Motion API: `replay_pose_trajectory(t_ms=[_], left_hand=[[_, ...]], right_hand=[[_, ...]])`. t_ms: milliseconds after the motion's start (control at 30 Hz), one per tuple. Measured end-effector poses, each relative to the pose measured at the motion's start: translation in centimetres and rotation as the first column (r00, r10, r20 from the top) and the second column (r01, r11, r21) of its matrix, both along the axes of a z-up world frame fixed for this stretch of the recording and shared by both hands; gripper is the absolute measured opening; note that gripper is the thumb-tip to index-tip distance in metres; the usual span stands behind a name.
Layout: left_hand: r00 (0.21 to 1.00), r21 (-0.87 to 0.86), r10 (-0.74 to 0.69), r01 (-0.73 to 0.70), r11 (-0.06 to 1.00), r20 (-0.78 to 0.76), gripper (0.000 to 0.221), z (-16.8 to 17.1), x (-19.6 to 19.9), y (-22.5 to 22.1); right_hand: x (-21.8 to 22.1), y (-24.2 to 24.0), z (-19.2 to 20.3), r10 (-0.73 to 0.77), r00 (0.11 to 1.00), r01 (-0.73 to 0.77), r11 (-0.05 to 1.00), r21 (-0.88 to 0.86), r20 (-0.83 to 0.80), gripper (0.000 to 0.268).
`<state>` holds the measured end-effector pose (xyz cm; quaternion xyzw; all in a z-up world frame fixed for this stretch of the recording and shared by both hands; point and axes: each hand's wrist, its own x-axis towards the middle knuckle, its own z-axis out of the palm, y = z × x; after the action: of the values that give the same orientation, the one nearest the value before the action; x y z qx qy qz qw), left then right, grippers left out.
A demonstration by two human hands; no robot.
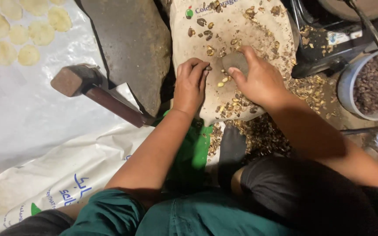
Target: Crack nuts using a stone or mallet and extract the kernels
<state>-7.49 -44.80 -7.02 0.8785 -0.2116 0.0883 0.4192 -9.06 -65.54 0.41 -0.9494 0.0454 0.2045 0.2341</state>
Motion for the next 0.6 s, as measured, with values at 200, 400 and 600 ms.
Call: replay_pose_trajectory(t_ms=[200,400,600], left_hand=[[0.991,0.054,0.117,-0.113,0.992,-0.071,0.014,-0.7,-0.3,-1.8],[0.988,0.151,0.122,-0.106,0.983,-0.099,0.034,-0.1,-1.7,-0.3],[0.999,0.101,0.029,-0.026,0.995,-0.027,0.036,-1.4,-1.9,1.8]], right_hand=[[-1.7,1.5,0.1,0.227,0.962,-0.181,0.946,-0.269,0.152,0.049],[-2.1,1.5,1.8,0.163,0.947,-0.126,0.981,-0.147,0.276,0.052],[-0.5,2.5,-0.5,0.283,0.888,-0.257,0.959,-0.119,0.362,0.049]])
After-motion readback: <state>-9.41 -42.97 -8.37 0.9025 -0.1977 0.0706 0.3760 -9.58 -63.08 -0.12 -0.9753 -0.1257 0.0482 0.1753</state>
